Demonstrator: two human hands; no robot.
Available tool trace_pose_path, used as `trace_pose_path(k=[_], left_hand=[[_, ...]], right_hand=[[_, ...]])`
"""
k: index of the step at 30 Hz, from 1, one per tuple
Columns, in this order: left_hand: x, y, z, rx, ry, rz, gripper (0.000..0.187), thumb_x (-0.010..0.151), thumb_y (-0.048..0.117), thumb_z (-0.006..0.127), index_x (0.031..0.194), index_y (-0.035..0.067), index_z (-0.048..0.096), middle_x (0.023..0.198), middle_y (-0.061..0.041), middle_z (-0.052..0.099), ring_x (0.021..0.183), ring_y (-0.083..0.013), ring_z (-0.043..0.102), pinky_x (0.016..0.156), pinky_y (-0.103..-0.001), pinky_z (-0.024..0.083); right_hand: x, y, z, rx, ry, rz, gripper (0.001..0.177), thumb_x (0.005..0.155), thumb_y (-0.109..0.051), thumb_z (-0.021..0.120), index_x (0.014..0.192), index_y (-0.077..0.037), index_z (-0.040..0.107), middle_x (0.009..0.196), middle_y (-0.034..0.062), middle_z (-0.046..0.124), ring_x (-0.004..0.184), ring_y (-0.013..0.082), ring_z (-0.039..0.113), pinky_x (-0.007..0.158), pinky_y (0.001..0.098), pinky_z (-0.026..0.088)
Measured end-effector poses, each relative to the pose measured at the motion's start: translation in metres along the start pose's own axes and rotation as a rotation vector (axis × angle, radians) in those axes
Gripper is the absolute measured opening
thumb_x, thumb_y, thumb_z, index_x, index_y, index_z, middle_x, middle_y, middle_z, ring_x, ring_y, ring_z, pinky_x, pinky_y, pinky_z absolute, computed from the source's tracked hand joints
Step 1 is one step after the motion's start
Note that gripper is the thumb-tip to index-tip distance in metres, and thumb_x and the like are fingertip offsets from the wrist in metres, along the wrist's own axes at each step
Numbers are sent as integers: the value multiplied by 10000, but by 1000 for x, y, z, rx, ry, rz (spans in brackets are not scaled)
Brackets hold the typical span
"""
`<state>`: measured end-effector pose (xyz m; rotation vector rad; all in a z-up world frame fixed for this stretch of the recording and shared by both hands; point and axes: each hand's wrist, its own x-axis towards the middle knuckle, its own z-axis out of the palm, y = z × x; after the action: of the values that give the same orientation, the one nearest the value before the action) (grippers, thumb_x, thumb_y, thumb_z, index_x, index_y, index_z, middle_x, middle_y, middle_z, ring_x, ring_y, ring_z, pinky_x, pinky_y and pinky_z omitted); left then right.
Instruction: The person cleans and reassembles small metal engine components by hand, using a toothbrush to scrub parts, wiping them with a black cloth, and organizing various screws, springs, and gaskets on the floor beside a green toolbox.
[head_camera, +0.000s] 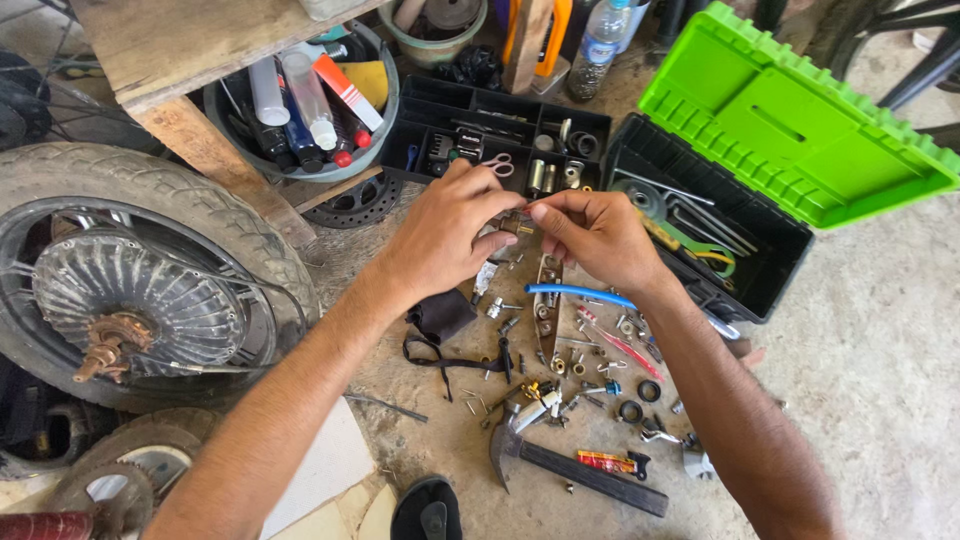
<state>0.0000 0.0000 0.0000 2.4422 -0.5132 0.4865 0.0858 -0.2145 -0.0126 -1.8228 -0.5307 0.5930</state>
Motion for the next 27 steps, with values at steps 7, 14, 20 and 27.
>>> trace_pose_path(k=[7,14,20,27], left_hand=[[-39,-73,41,-6,157,-258,394,837,162,839,1173,15,695,1011,-104,635,1000,-286,577,861,-418,504],[-43,-163,80,76,322,-632,337,865,174,818,1108,1,659,951,-124,661,899,-309,654,782,-440,510],[-28,-201,98,116,390,-839,326,869,247,802,1075,33,668,936,-130,677,865,-344,679,723,-488,528],[-23,-217,110,221,312,-925,374,931,358,734,1137,53,670,1013,-162,720,882,-370,723,723,-490,578]], right_hand=[[57,38,28,128,-41,141,431,985,-250,667,1353,-31,630,778,14,721,629,31,587,545,198,480],[90,72,43,107,-55,205,451,968,-223,675,1364,-16,614,792,10,729,621,27,565,546,196,464],[106,91,44,86,-41,245,436,964,-214,686,1350,-18,634,788,4,715,607,23,531,530,194,418],[119,100,51,70,-16,292,419,954,-217,689,1324,-23,652,802,-6,713,634,14,559,525,198,422]])
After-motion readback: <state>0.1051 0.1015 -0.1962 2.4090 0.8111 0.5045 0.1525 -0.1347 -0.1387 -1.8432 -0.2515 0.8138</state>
